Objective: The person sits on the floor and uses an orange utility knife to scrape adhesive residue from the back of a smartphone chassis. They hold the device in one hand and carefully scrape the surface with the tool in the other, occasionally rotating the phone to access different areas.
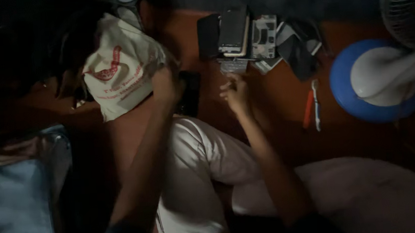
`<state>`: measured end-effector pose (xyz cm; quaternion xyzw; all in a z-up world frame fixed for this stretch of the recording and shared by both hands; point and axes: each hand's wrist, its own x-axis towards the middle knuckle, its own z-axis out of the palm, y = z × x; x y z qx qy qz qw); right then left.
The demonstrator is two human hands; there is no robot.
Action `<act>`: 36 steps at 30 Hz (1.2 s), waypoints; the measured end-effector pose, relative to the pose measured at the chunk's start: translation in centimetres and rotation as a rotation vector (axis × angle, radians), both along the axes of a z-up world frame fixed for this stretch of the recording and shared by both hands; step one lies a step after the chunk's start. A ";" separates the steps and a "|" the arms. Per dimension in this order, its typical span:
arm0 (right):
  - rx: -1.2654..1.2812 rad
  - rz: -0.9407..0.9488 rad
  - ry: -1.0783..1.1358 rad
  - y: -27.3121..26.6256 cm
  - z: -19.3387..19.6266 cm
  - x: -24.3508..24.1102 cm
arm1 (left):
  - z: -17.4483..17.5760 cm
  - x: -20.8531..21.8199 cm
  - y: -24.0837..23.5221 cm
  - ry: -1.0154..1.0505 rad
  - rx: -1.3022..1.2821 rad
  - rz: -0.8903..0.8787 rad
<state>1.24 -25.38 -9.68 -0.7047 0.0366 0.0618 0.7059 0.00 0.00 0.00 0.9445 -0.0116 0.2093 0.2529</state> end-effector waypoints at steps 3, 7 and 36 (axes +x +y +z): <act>-0.223 -0.048 -0.177 -4.1 3.1 -1.7 | 3.1 -2.1 -2.2 -0.155 -0.648 -0.037; -0.745 -0.103 -0.321 -12.2 8.2 -7.9 | 0.9 -6.0 -9.2 -0.046 -1.452 0.010; -0.933 0.034 -0.068 -17.9 7.7 -9.9 | -5.8 -9.7 -24.9 0.589 0.625 -0.611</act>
